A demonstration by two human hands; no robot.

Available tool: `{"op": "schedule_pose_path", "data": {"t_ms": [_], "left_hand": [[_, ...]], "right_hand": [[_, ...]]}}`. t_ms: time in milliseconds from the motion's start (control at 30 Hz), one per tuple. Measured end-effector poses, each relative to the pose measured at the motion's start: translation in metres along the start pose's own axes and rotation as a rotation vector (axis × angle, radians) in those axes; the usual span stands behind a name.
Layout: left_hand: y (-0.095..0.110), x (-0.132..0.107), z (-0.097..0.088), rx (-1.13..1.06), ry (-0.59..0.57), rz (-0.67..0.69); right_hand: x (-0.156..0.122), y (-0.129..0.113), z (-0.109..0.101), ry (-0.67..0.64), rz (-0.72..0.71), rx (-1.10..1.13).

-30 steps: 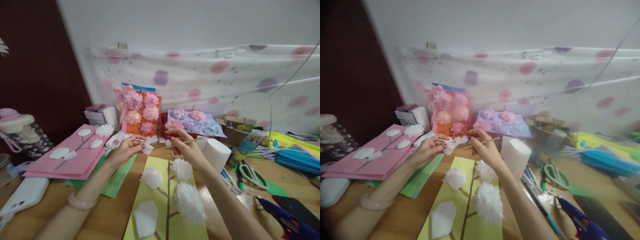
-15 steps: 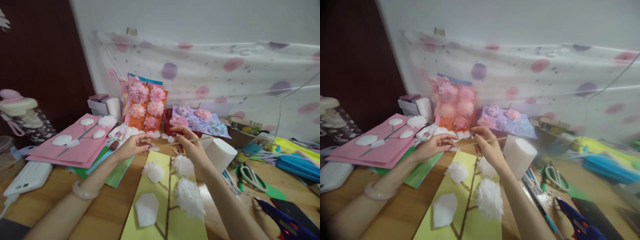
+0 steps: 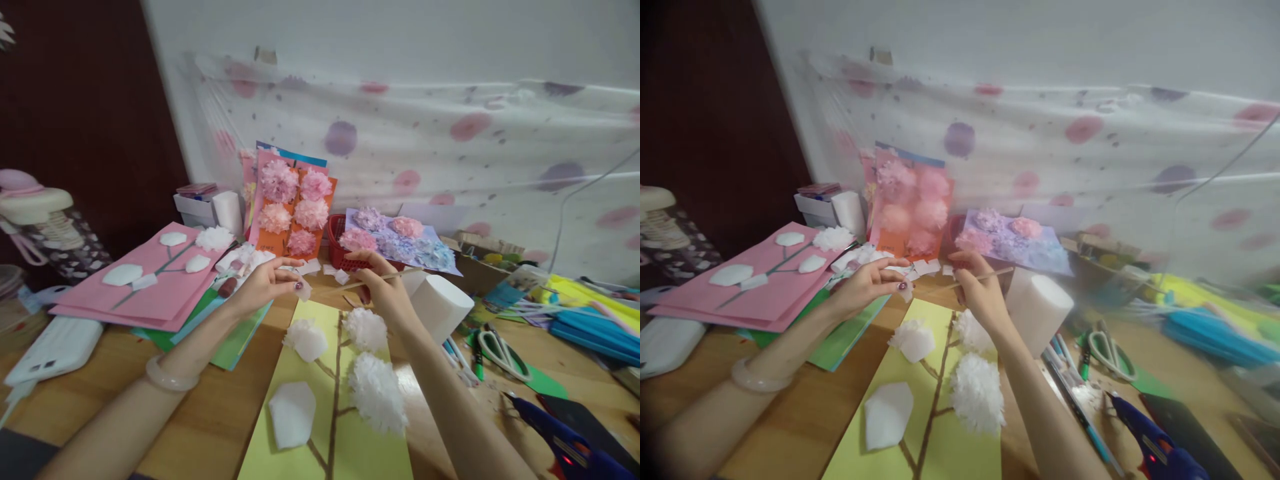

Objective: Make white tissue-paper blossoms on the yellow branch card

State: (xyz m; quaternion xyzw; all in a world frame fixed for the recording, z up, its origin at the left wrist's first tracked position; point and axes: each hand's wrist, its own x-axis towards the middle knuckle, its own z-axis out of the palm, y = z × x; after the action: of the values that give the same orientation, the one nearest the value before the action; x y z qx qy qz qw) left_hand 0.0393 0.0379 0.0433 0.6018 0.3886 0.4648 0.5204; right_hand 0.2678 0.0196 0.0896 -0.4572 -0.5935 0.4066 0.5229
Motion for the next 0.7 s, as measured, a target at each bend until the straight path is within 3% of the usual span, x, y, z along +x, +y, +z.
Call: {"op": "schedule_pose_path", "data": {"t_ms": [100,700], "left_hand": [[-0.0007,0.0004,0.0027,0.028,0.027,-0.017],[-0.0012,-0.0027,0.0063,-0.005,-0.1,-0.037]], "right_hand": [[-0.0031,-0.0006,0.0038,-0.055,0.032,0.024],[-0.0006,-0.0021,-0.001,0.0,-0.034,0.043]]}}
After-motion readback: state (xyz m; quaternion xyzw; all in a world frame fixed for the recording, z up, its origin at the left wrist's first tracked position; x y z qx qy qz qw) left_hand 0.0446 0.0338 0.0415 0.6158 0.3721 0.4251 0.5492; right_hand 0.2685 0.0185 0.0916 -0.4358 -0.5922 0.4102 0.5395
